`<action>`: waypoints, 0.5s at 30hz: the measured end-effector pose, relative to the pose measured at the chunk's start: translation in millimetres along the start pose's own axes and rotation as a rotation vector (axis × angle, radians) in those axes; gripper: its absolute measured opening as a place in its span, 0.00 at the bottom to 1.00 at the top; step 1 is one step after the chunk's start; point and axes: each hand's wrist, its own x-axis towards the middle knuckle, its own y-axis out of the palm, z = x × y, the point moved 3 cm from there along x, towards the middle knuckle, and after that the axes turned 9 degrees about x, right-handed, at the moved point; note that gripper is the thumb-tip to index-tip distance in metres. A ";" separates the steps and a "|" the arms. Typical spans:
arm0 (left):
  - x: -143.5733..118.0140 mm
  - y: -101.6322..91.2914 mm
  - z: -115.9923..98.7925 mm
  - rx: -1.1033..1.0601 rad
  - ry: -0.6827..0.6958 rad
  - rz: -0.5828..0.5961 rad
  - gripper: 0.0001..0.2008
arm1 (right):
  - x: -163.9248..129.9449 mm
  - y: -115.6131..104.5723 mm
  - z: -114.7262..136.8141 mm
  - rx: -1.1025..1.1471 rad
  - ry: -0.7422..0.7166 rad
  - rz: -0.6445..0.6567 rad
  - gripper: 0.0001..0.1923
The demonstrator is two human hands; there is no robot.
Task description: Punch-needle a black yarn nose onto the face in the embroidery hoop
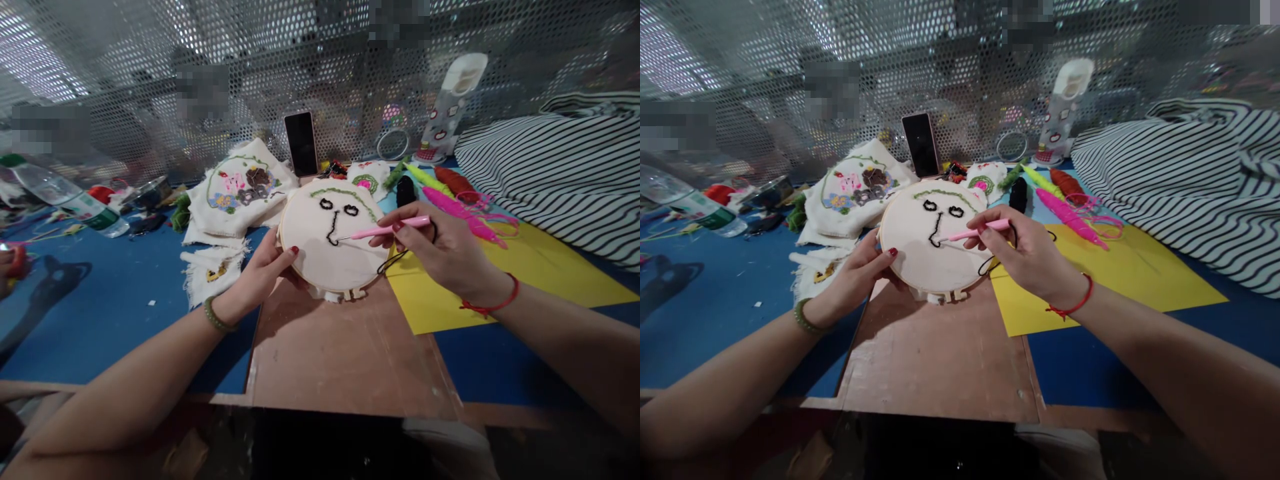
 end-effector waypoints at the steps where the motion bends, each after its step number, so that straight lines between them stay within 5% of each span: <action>1: 0.0 0.2 -0.5 -0.002 -0.001 0.000 0.26 | -0.3 0.4 -0.5 0.008 0.003 0.002 0.15; 15: 0.1 -1.2 1.2 -0.008 0.024 0.029 0.27 | 0.0 -1.2 -3.0 -0.034 0.003 -0.018 0.11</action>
